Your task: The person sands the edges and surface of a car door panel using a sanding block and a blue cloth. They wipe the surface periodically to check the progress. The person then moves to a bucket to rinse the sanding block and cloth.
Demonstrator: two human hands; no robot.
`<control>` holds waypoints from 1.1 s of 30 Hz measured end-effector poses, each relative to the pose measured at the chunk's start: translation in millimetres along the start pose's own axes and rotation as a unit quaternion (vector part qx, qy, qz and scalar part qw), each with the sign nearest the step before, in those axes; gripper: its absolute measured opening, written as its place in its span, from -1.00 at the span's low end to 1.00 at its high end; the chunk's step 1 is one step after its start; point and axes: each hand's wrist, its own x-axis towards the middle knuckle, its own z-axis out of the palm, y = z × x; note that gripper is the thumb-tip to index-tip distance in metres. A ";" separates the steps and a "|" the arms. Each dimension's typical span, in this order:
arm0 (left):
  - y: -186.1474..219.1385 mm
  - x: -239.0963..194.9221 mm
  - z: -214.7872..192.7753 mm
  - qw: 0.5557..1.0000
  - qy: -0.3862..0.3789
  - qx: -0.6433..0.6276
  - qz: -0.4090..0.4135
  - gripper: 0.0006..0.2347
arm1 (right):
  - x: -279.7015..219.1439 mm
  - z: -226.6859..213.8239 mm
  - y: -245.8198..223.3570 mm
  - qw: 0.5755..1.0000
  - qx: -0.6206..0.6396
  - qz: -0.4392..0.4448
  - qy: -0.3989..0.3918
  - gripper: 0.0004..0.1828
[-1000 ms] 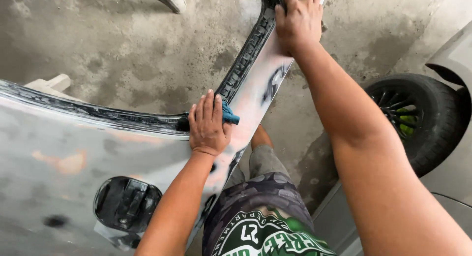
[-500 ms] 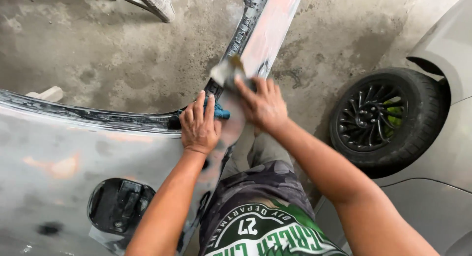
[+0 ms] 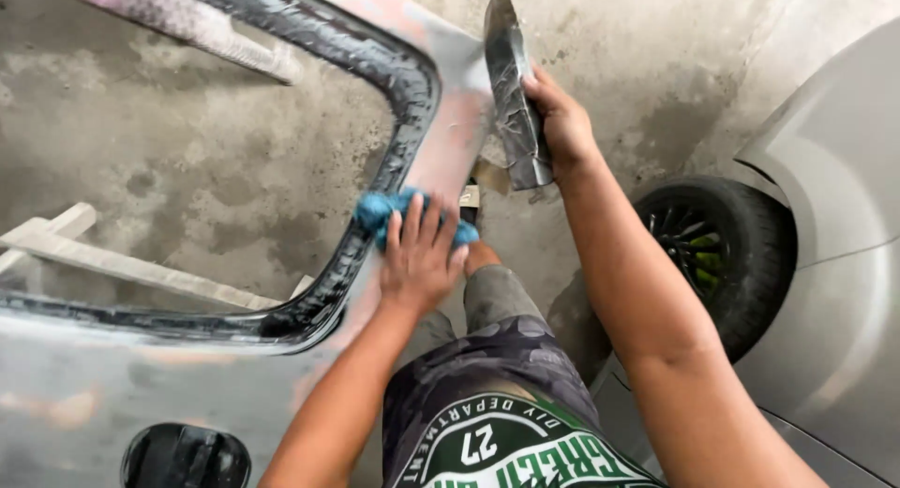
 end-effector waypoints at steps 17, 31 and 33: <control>-0.1 134.4 -21.7 0.996 -0.083 -0.011 0.037 -0.28 | -30.9 -60.0 14.9 0.986 0.140 0.082 0.039 -0.56; -32.5 -150.6 -18.4 0.991 -0.101 -0.026 0.087 -0.39 | -101.0 -5.5 62.9 0.983 0.146 0.092 0.058 -0.47; -32.4 -123.8 -17.3 0.990 -0.108 -0.016 0.095 -0.40 | -99.8 -7.6 69.1 0.981 0.172 0.082 0.045 -0.49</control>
